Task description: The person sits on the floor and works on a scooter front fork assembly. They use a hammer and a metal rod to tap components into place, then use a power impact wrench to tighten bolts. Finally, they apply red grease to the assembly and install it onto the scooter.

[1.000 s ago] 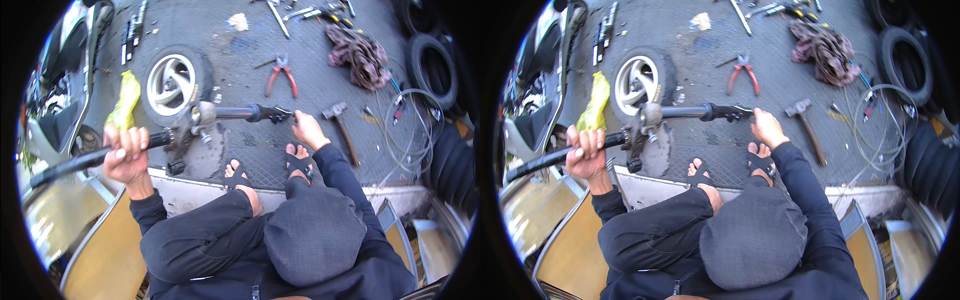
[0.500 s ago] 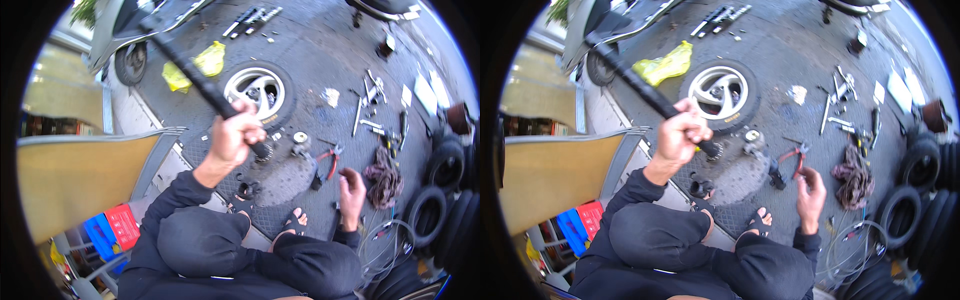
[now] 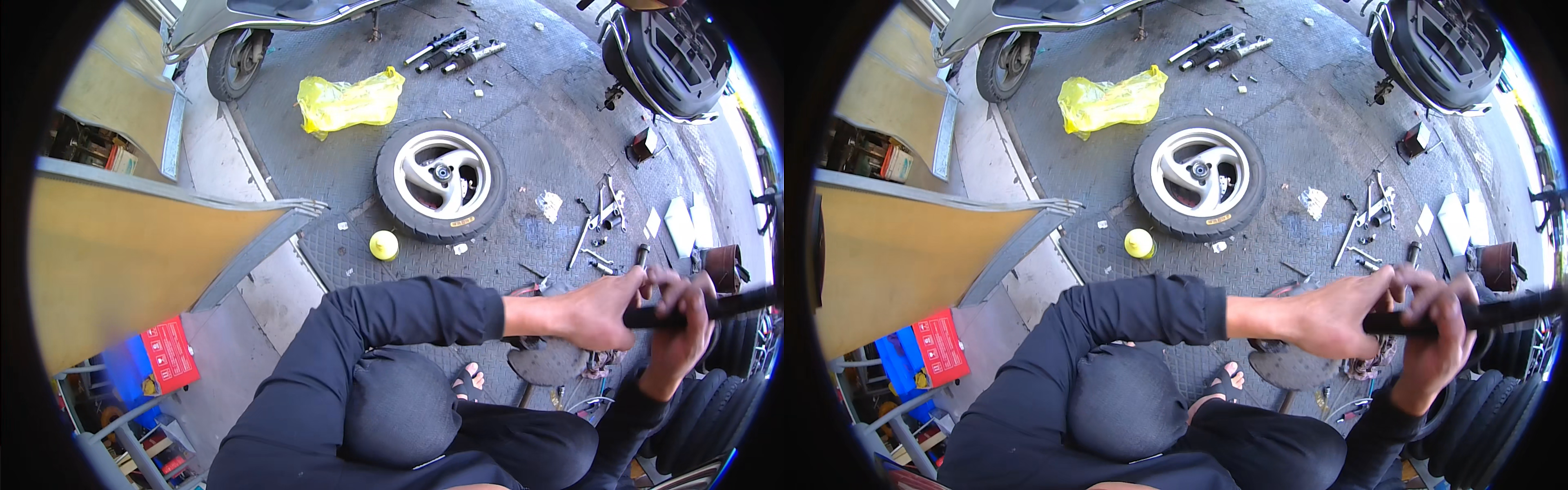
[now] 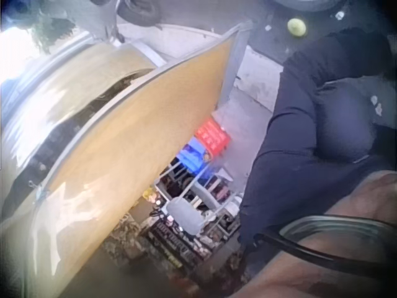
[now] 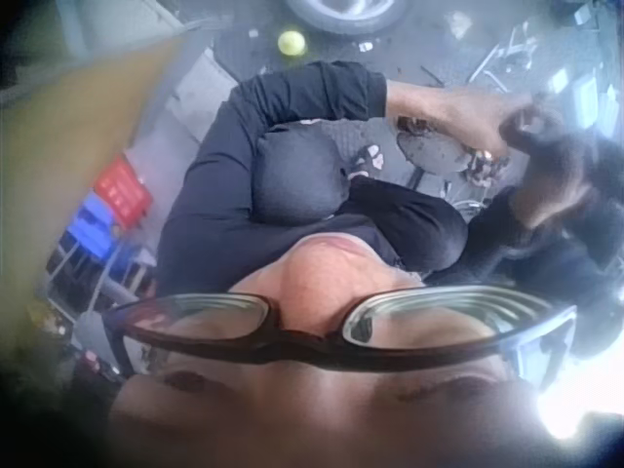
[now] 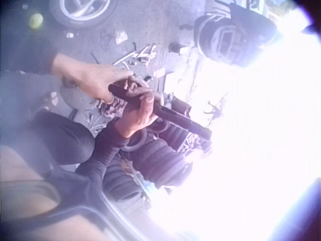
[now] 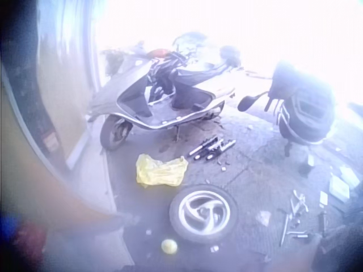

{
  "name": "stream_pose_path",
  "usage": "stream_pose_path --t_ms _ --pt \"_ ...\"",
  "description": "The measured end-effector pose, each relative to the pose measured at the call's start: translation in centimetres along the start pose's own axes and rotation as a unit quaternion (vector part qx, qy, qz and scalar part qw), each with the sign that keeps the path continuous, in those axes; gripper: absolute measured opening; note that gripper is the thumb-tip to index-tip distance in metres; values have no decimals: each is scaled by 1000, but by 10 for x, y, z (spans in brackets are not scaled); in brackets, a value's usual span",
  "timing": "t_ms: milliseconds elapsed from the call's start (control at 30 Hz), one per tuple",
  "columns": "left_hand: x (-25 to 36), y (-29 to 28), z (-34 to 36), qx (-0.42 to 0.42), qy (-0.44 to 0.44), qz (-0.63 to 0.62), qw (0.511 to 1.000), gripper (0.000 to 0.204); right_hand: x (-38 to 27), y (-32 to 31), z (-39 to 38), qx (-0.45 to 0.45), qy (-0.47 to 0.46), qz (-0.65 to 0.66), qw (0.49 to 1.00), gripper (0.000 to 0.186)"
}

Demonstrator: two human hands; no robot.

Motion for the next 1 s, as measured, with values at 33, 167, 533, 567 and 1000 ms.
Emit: stream_pose_path --t_ms 33,167,533,567,1000 --pt "-6 -5 -6 -15 18 -27 999 61 -1 -10 -8 -2 -16 54 998 26" --pt "-57 -72 -27 62 -22 -26 997 35 -11 -57 -47 31 -45 147 988 28" --pt "-131 -320 -198 373 -291 200 858 28 -27 -199 -177 238 -102 177 950 22" --pt "-143 -314 -211 329 -291 236 867 36 -26 -207 -186 249 -85 165 950 22" --pt "-224 -290 -276 349 -392 477 705 52 -19 -267 -240 271 -104 218 932 29"
Point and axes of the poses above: each hand's wrist, its own z-axis towards the middle knuckle, its own y-axis out of the palm, x = y × z, the point moved 6 cm from there along z, towards the middle knuckle, and after that the axes turned 1 degree about -z, right-handed, at the moved point
